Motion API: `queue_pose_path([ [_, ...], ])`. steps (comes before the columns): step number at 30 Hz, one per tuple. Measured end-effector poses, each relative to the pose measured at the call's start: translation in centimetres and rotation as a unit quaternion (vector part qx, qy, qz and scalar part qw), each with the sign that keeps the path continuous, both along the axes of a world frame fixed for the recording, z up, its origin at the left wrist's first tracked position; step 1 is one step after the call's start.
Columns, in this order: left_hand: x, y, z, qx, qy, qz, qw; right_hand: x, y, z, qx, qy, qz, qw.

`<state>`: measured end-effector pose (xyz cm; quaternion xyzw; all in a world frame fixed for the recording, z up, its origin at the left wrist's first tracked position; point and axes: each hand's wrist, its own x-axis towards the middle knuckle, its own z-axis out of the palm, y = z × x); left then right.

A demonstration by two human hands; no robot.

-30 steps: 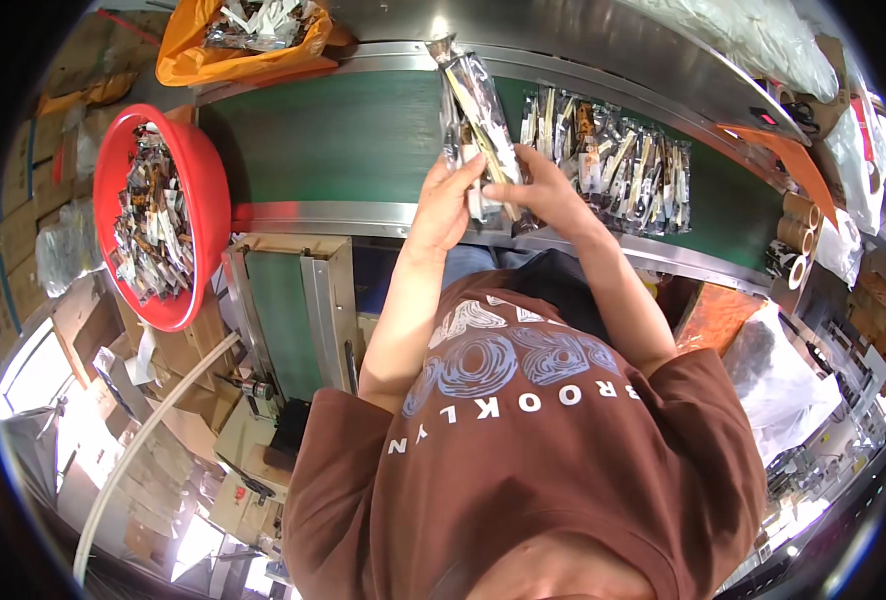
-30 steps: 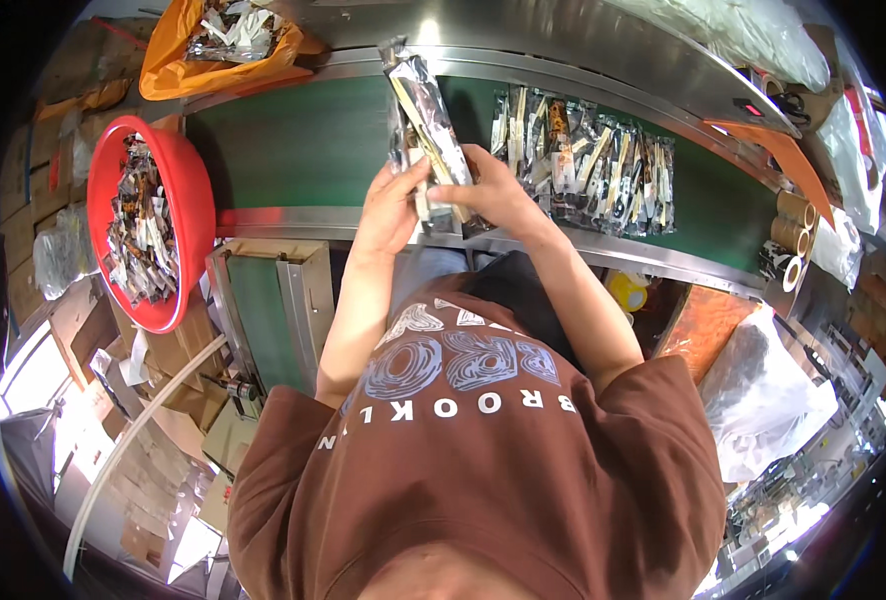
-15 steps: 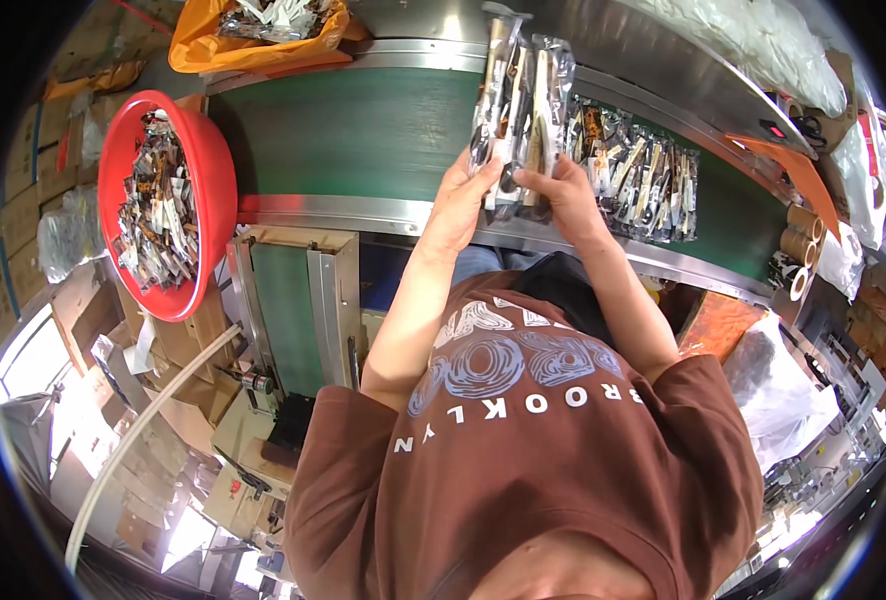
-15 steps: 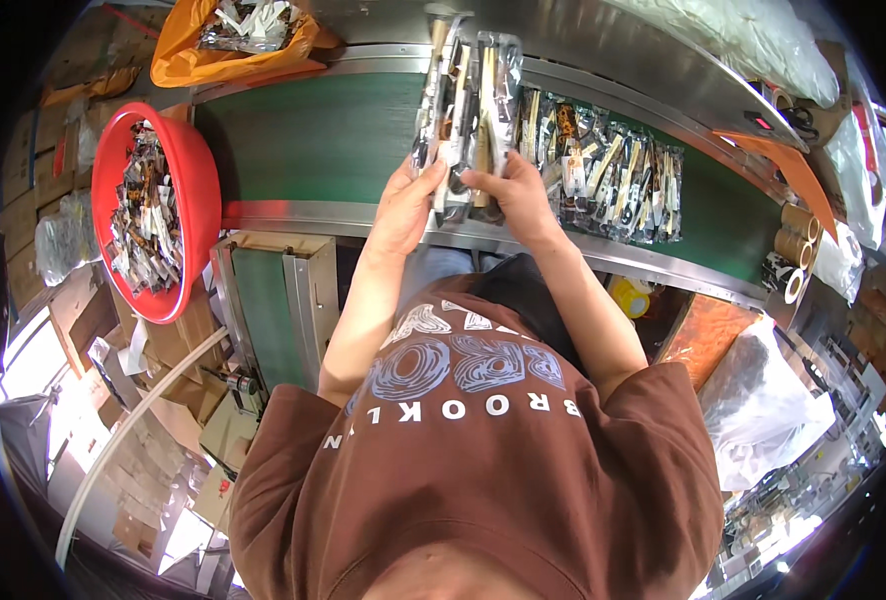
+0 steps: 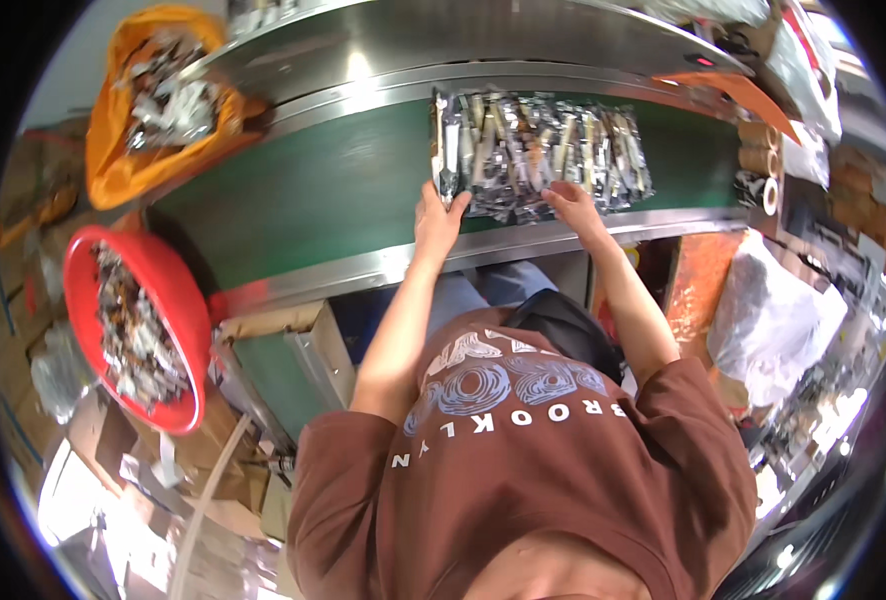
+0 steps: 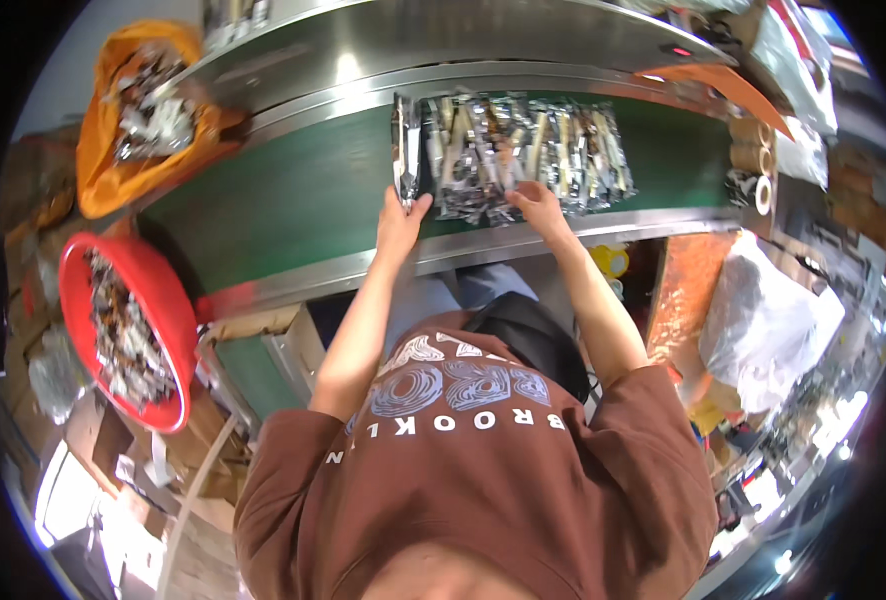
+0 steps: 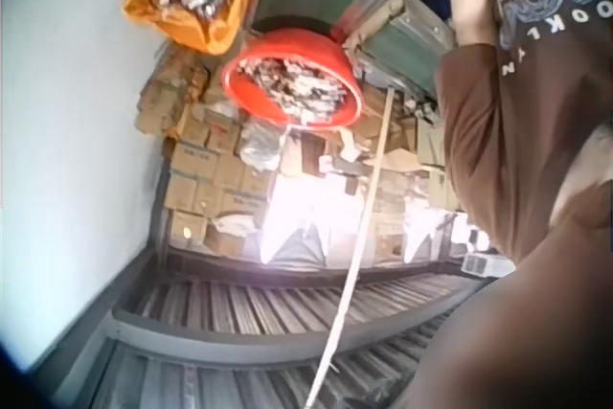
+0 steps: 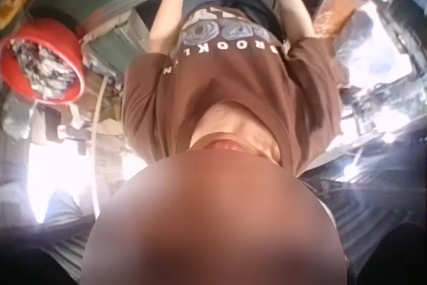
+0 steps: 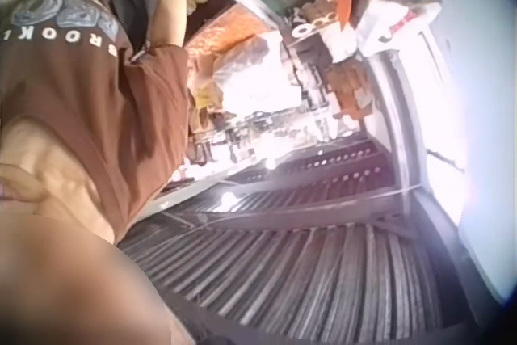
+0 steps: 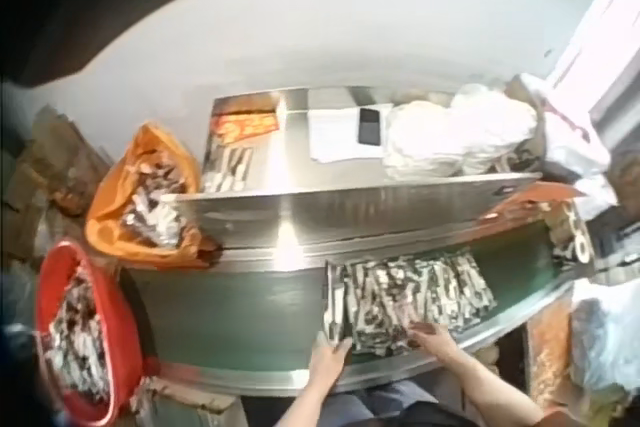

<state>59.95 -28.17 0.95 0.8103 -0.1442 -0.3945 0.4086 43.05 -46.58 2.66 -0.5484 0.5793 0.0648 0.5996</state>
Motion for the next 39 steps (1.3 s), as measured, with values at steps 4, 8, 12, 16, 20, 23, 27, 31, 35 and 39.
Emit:
queue_pose_path([
  [4, -0.3, -4.2, -6.0, 0.161, -0.153, -0.14, 0.965, -8.9, -9.2, -6.3, -0.241, 0.056, -0.052, 0.968],
  [8, 0.2, -9.3, -7.5, 0.179, -0.145, -0.061, 0.971, -14.6, -19.3, -10.2, -0.477, 0.127, -0.009, 0.87],
  [12, -3.2, -14.2, -6.6, 0.297, -0.11, -0.004, 0.948, -12.3, -22.2, -13.9, -0.289, 0.165, 0.018, 0.943],
  [16, -9.6, -18.7, -7.2, 0.329, -0.153, 0.002, 0.932, -6.3, -14.1, -12.3, -0.34, 0.154, 0.103, 0.922],
  [20, -15.5, -17.3, -9.0, -0.034, 0.031, 0.026, 0.999, -7.8, -9.7, -9.1, -0.069, -0.182, -0.066, 0.979],
  [23, -17.7, -14.1, -6.2, -0.054, 0.403, 0.195, 0.892, -13.5, -9.9, -7.6, 0.32, -0.156, -0.19, 0.915],
  [27, -11.9, -18.7, -5.0, -0.046, 0.387, 0.139, 0.911, -10.0, -15.4, -9.0, 0.358, -0.195, -0.187, 0.894],
  [31, -2.7, -23.9, -7.5, 0.03, 0.167, -0.025, 0.985, -2.7, -25.1, -11.7, 0.195, -0.23, -0.096, 0.949],
  [35, -3.7, -25.5, -8.1, -0.098, 0.254, 0.01, 0.962, 0.8, -23.2, -9.4, 0.128, -0.169, -0.011, 0.977],
  [39, -8.9, -24.6, -6.2, -0.191, 0.283, 0.096, 0.935, -1.8, -21.1, -12.1, 0.233, -0.142, -0.028, 0.962],
])
